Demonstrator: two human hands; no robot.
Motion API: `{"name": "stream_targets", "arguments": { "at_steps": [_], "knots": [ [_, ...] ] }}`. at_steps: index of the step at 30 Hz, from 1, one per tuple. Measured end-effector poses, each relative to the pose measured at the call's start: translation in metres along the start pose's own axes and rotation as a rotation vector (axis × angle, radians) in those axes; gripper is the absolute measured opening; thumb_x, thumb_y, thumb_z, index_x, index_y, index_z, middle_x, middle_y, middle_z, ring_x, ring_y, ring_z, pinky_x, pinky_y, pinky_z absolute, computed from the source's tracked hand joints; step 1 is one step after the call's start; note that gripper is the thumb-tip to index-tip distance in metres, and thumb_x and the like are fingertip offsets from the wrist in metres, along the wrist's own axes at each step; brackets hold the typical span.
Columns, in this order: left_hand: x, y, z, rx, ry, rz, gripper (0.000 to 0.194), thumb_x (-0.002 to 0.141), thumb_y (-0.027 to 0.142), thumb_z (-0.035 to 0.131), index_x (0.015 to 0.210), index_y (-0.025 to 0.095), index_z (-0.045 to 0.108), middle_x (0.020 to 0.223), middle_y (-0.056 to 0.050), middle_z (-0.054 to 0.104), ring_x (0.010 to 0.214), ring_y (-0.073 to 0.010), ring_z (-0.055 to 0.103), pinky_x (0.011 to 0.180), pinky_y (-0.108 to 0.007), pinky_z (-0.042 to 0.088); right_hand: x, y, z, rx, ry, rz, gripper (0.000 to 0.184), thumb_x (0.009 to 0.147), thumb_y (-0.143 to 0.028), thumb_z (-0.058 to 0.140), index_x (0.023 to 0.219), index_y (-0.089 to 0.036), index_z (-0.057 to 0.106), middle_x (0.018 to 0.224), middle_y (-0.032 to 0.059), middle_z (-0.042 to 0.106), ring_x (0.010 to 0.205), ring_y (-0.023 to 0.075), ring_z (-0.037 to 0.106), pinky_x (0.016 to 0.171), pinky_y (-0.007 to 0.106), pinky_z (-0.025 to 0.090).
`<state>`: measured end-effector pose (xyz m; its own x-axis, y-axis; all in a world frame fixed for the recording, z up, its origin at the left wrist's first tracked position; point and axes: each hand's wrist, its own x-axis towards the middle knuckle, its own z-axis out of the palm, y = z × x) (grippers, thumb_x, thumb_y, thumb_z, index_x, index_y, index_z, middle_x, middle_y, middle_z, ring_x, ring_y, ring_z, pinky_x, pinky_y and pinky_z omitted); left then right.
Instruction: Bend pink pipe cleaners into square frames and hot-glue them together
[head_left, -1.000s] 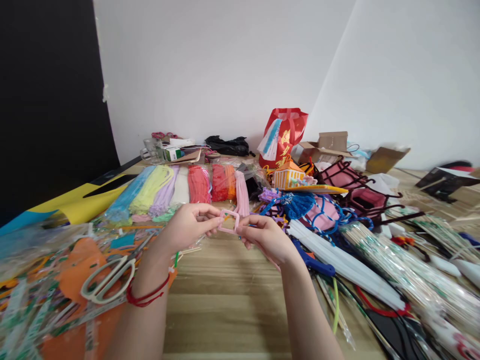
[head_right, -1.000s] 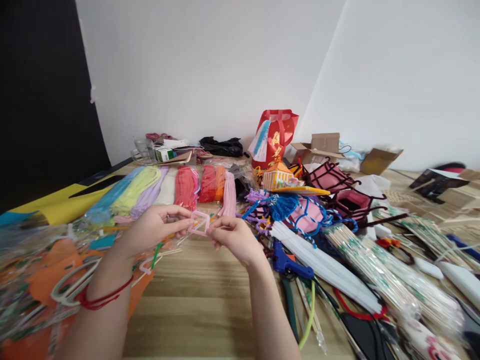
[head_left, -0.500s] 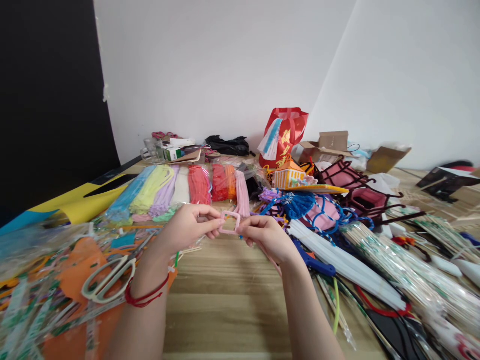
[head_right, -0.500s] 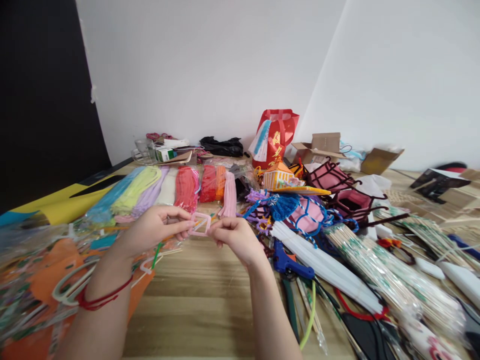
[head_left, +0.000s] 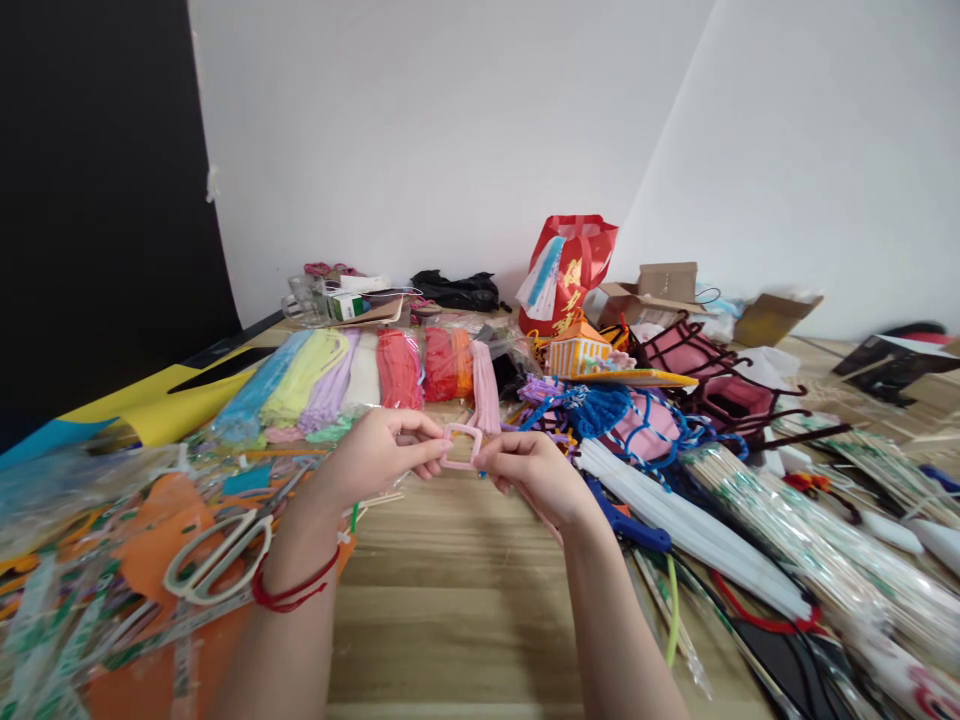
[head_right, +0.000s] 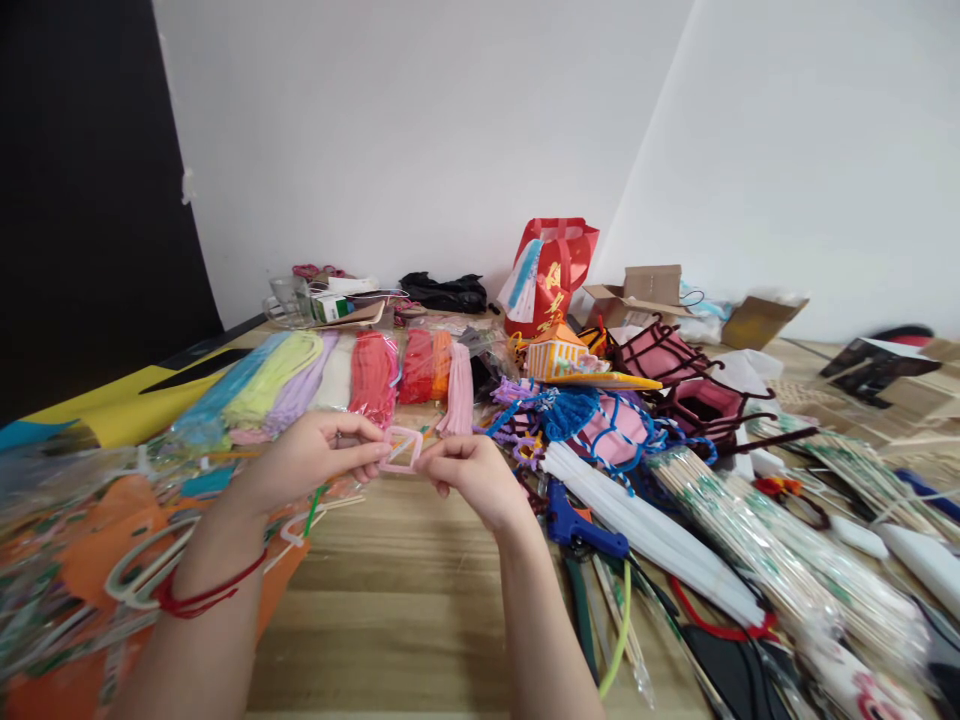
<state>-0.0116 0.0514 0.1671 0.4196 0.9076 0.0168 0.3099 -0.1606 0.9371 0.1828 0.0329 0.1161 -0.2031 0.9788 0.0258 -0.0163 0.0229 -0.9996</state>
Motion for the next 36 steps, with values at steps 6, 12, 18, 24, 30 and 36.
{"name": "stream_targets", "arguments": {
  "at_steps": [6,12,18,24,30,36],
  "knots": [
    [0.001,0.000,0.001,0.009,0.002,-0.006,0.012,0.071,0.026,0.066,0.068,0.014,0.065,0.058,-0.001,0.064,0.053,-0.0113,0.059,0.053,-0.022,0.052,0.001,0.000,-0.002,-0.072,-0.034,-0.009,0.024,0.067,-0.039,0.072,0.064,-0.016,0.068,0.052,-0.0029,0.049,0.048,0.0087,0.037,0.049,0.024,0.027],
    [0.002,-0.003,0.002,-0.011,-0.003,-0.010,0.014,0.072,0.027,0.065,0.069,0.014,0.065,0.058,-0.001,0.064,0.053,-0.0114,0.059,0.052,-0.022,0.052,0.000,0.000,-0.002,-0.075,-0.073,0.001,0.030,0.063,-0.044,0.075,0.071,-0.016,0.069,0.058,-0.0019,0.054,0.051,0.0092,0.041,0.050,0.024,0.030],
    [0.001,-0.002,0.001,-0.008,-0.007,-0.009,0.015,0.072,0.029,0.065,0.069,0.014,0.064,0.058,-0.001,0.063,0.053,-0.0110,0.059,0.051,-0.022,0.052,-0.001,0.001,-0.001,-0.036,-0.069,0.002,0.023,0.063,-0.036,0.076,0.070,-0.016,0.067,0.059,-0.0020,0.055,0.050,0.0086,0.043,0.050,0.023,0.031],
    [0.000,0.000,0.002,-0.017,-0.014,-0.029,0.015,0.071,0.029,0.065,0.070,0.014,0.062,0.058,-0.001,0.064,0.054,-0.0122,0.060,0.048,-0.021,0.051,-0.001,-0.002,0.000,-0.039,-0.073,0.009,0.019,0.064,-0.034,0.074,0.068,-0.017,0.066,0.056,-0.0025,0.055,0.049,0.0090,0.042,0.049,0.023,0.031],
    [-0.001,-0.001,0.003,-0.069,-0.031,-0.062,0.016,0.073,0.030,0.066,0.076,0.015,0.062,0.063,-0.003,0.066,0.058,-0.0134,0.063,0.048,-0.021,0.049,0.000,0.000,0.001,0.010,-0.080,0.003,0.011,0.063,-0.026,0.072,0.063,-0.017,0.066,0.052,-0.0038,0.052,0.046,0.0085,0.041,0.047,0.023,0.029],
    [0.006,-0.010,0.007,0.018,-0.028,0.093,0.023,0.077,0.034,0.063,0.091,0.017,0.070,0.067,-0.001,0.066,0.055,-0.0094,0.055,0.050,-0.018,0.044,0.000,-0.002,0.005,0.025,-0.140,0.041,0.008,0.061,-0.022,0.070,0.062,-0.016,0.066,0.052,-0.0040,0.053,0.044,0.0073,0.040,0.046,0.023,0.028]
  ]
}}
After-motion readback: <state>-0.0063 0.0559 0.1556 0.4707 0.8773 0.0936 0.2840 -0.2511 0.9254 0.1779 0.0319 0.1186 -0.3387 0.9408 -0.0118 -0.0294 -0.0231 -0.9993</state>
